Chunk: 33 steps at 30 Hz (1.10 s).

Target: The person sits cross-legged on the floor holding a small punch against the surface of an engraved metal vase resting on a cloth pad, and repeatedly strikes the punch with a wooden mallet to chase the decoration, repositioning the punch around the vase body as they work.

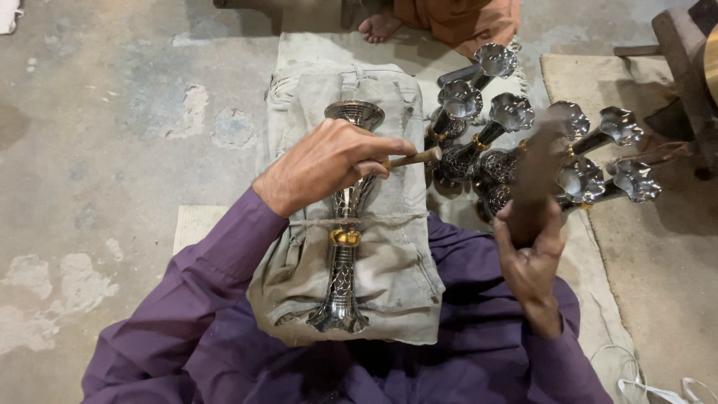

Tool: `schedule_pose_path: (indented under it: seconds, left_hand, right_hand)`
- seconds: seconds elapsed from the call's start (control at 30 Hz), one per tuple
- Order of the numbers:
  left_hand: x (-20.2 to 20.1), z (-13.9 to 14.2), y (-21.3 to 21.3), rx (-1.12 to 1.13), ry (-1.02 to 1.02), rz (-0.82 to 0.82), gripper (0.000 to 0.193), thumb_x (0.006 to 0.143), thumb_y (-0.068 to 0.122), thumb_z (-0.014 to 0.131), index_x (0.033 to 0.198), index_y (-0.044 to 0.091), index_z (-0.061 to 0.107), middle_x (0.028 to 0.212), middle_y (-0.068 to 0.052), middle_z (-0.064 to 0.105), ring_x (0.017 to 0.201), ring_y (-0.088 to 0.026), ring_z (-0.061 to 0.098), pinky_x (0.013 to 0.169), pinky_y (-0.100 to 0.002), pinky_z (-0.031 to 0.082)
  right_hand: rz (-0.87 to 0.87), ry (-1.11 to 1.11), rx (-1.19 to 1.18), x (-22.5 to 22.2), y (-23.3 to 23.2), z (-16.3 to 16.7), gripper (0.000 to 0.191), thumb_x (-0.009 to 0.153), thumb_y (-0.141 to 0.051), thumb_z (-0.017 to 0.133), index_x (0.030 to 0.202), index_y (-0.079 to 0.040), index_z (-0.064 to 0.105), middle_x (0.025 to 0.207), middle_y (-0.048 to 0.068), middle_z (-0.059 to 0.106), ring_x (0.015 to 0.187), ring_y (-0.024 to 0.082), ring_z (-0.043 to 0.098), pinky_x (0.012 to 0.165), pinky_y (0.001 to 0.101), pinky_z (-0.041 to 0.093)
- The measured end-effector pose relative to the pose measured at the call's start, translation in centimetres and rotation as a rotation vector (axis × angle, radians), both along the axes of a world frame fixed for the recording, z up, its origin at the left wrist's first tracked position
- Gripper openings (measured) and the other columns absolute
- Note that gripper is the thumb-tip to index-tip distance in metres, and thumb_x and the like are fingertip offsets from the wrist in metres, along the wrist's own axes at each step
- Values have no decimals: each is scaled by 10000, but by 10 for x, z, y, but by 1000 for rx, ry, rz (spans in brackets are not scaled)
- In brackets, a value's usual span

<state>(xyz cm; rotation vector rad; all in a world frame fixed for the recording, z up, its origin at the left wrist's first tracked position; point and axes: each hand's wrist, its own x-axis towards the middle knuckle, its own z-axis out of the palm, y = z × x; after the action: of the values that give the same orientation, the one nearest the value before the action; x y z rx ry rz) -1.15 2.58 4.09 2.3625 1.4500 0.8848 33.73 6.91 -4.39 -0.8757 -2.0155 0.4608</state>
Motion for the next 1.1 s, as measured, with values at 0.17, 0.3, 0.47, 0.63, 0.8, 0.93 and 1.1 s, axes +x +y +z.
schedule_pose_path:
  seconds: [0.17, 0.3, 0.47, 0.63, 0.8, 0.93, 1.1]
  left_hand:
    - [-1, 0, 0, 17, -3, -6, 421, 872, 220, 755, 1289, 266, 717, 779, -8, 770, 576, -134, 652, 602, -361, 557]
    - [0, 1, 0, 28, 0, 9, 422, 860, 224, 760, 1280, 262, 727, 752, -18, 769, 545, -143, 619, 560, -373, 530]
    - [1, 2, 2, -26, 0, 13, 406, 881, 221, 743, 1281, 283, 722, 751, -4, 771, 512, -123, 612, 537, -353, 531]
    - [1, 2, 1, -10, 0, 16, 429, 858, 228, 749, 1282, 286, 723, 762, -6, 773, 529, -119, 624, 549, -344, 544]
    - [1, 2, 0, 50, -8, 14, 432, 852, 231, 761, 1281, 267, 725, 772, -14, 773, 589, -133, 649, 596, -357, 553]
    - [2, 3, 0, -18, 6, 32, 427, 856, 227, 755, 1280, 269, 725, 790, -16, 779, 588, -146, 661, 598, -360, 558]
    - [-1, 5, -4, -18, -30, 16, 420, 870, 215, 748, 1288, 227, 712, 807, -22, 782, 635, -152, 701, 668, -357, 583]
  right_hand:
    - [-219, -278, 105, 3, -6, -3, 717, 861, 42, 721, 1531, -105, 512, 1239, 164, 728, 940, 236, 745, 801, 351, 638]
    - [-38, -33, -137, 0, -9, -3, 476, 1008, 41, 666, 1395, -178, 497, 1143, 87, 696, 981, 182, 704, 866, 325, 606]
    - [54, 176, -159, -8, -10, 4, 624, 1001, -1, 668, 1544, -229, 463, 1150, 70, 703, 1047, 187, 708, 930, 351, 625]
    - [-179, -279, -79, -7, -13, 13, 679, 880, 26, 672, 1512, -164, 510, 1208, 131, 740, 977, 236, 738, 822, 391, 628]
    - [0, 15, -122, -2, -9, 7, 595, 971, 3, 662, 1513, -147, 469, 1101, 90, 726, 998, 195, 725, 958, 392, 611]
    - [-126, -213, -35, 2, -5, 3, 534, 995, -12, 705, 1475, -151, 518, 1151, 117, 739, 918, 193, 724, 785, 338, 606]
    - [-40, -48, -37, 2, -6, 5, 591, 992, -29, 699, 1523, -153, 473, 1152, 95, 721, 948, 170, 726, 864, 324, 624]
